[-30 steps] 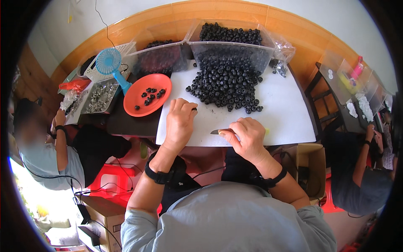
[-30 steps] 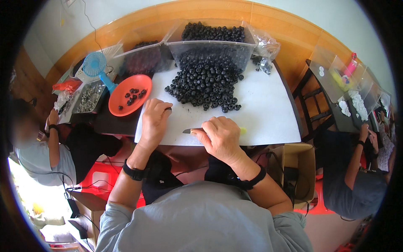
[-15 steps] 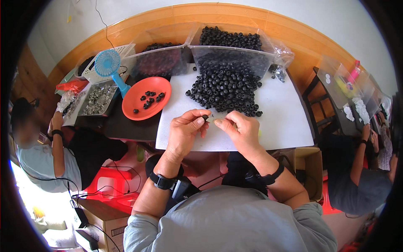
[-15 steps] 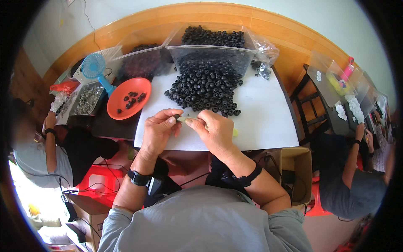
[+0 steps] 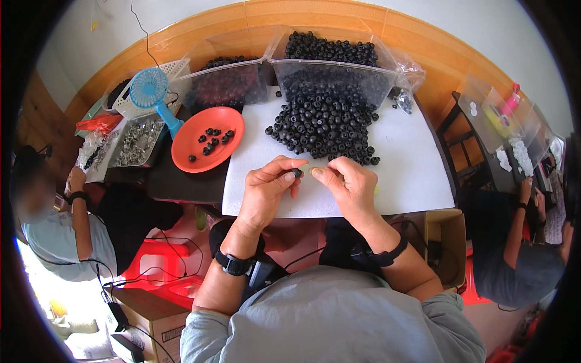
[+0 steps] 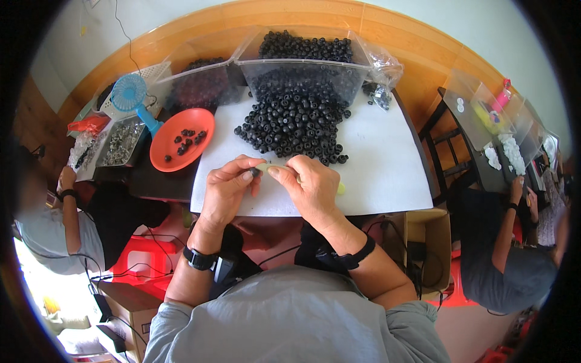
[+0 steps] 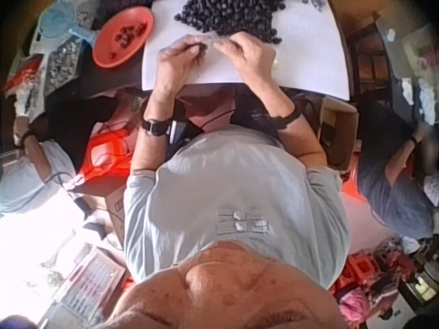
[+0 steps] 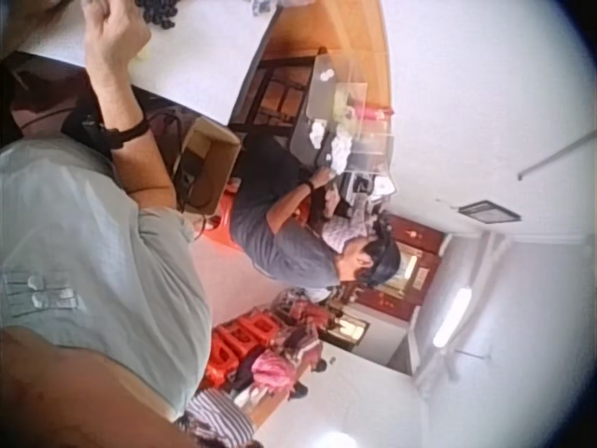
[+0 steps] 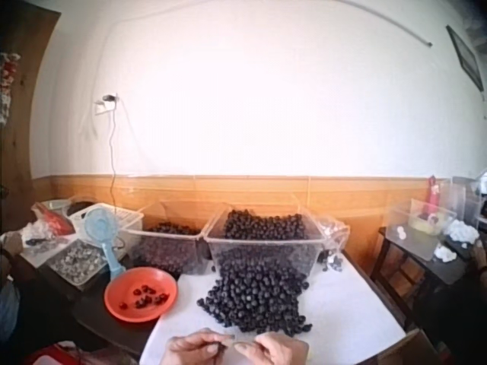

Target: Trimming excess material from small black shoe components using a knife.

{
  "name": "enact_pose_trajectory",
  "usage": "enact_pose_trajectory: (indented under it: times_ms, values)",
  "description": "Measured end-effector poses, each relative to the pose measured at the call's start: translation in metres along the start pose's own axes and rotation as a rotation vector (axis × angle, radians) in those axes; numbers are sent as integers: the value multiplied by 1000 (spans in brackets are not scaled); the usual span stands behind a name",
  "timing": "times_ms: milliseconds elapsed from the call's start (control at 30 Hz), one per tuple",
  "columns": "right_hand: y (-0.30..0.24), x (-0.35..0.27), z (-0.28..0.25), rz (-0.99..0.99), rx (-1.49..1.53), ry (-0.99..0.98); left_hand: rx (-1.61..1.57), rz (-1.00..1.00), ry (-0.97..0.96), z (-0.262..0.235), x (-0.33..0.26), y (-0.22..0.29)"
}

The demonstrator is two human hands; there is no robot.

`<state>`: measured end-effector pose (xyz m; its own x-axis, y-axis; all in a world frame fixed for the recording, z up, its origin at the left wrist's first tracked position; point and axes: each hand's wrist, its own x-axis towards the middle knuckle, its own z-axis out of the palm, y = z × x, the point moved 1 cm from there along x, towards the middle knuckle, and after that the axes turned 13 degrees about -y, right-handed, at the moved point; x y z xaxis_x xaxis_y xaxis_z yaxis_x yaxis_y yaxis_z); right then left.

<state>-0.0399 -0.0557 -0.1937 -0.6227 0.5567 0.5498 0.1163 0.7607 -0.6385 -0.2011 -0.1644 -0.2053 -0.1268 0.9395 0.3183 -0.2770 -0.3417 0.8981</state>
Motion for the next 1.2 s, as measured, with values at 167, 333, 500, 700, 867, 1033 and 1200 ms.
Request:
enact_pose_trajectory:
  times_ms: [167, 333, 500, 700, 867, 1033, 1200]
  values:
    - [3, -1, 1, -32, -30, -10, -45, -27, -5, 3, 0, 3]
    - [2, -1, 0, -13, -31, -8, -66, -56, -18, 1, 2, 4]
    - [1, -1, -2, -31, -48, -40, -101, -47, -24, 2, 2, 6]
    - [3, -2, 1, -84, -53, 14, -77, -81, -6, 6, 0, 11]
    - [4, -3, 3, -96, -68, 16, -74, -75, 7, 3, -3, 8]
    - [3, -3, 3, -104, -77, 46, -103, -49, -34, 3, -3, 7]
    - [1, -2, 3, -121, -104, 39, -106, -35, -55, -1, -4, 5]
